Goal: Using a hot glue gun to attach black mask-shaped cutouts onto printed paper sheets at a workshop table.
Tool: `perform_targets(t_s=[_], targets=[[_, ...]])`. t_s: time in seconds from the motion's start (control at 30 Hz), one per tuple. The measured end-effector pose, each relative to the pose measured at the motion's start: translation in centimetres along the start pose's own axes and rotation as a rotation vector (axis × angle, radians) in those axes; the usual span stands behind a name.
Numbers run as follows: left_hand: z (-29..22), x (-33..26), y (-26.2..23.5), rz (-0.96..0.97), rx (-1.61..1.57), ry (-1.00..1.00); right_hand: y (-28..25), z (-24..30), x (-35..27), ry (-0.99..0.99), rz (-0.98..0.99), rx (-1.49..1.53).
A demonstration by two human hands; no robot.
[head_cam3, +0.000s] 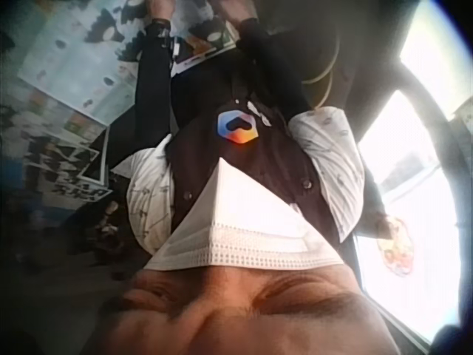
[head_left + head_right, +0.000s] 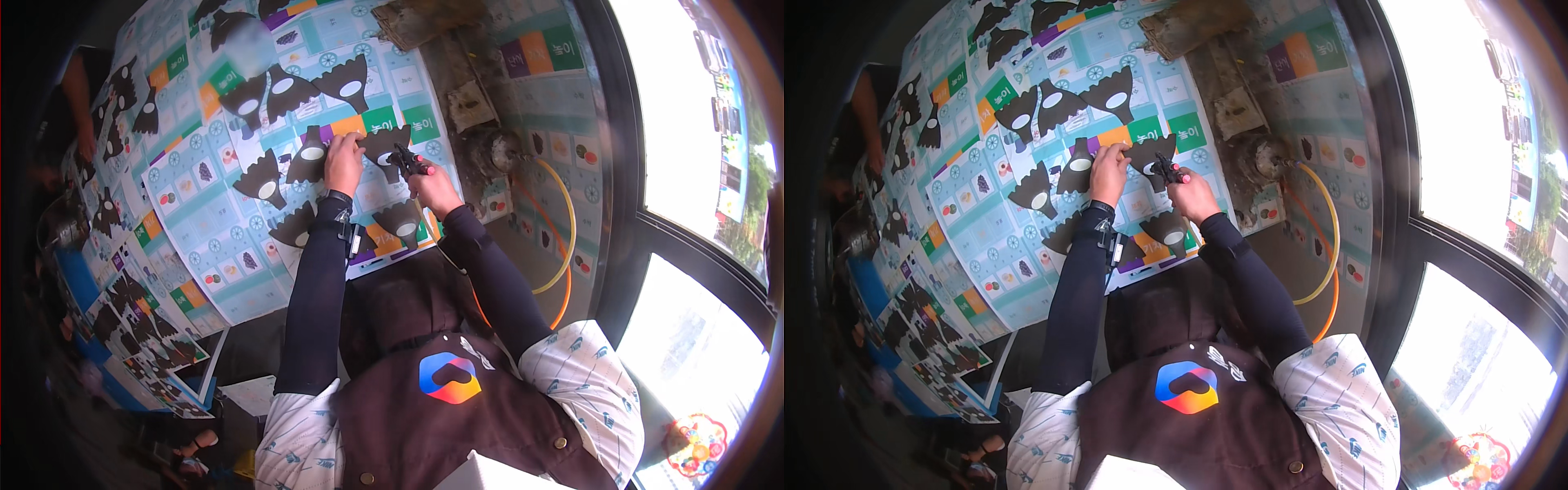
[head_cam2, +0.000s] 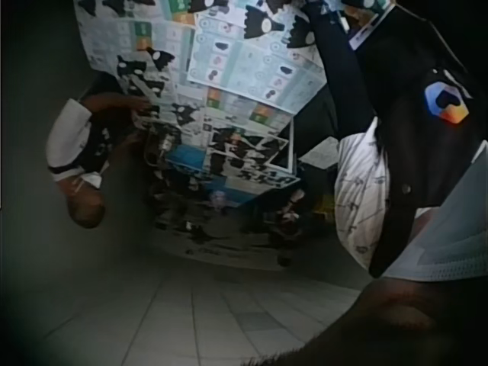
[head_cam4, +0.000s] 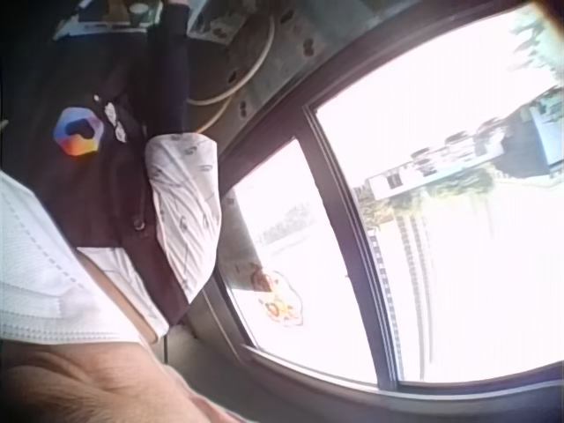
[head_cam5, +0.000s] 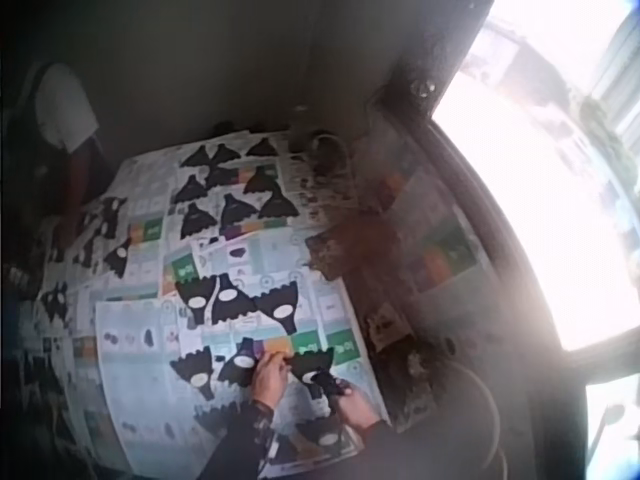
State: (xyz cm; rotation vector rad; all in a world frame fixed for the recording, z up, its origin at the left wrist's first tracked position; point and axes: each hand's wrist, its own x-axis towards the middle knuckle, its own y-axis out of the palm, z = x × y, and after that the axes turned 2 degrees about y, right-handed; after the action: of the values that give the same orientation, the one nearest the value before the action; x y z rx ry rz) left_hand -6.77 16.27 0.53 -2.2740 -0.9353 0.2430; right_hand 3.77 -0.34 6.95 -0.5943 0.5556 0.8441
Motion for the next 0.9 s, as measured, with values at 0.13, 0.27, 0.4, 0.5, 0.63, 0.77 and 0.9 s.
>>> perform_targets(t_s=[0.13, 0.27, 0.4, 0.5, 0.63, 0.77, 0.9], targets=[[0.3, 0.0, 0.1, -0.001, 0.003, -0.006, 0.5, 0.2, 0.2, 0.002, 0.006, -0.037], [0.1, 0.2, 0.3, -0.007, 0.015, 0.020, 0.3, -0.4, 0.5, -0.004, 0.038, -0.014], [0.3, 0.1, 0.1, 0.000, -0.006, 0.014, -0.2, 0.1, -0.6, 0.054, 0.064, -0.004], [0.2, 0.1, -0.1, 0.004, -0.006, -0.001, -0.9, 0.6, -1.3, 0.101, 0.074, -0.025], [-0.1, 0.1, 0.0, 0.011, 0.013, 0.000, -1.1, 0.7, -1.0, 0.082, 0.049, -0.039], [-0.3, 0.2, 0.0, 0.039, 0.008, -0.024, -0.6, -0.1, 0.3, 0.007, 0.029, -0.050], [-0.2, 0.2, 0.1, 0.041, 0.016, -0.031, -0.9, -0.6, 0.8, 0.012, -0.031, -0.031]])
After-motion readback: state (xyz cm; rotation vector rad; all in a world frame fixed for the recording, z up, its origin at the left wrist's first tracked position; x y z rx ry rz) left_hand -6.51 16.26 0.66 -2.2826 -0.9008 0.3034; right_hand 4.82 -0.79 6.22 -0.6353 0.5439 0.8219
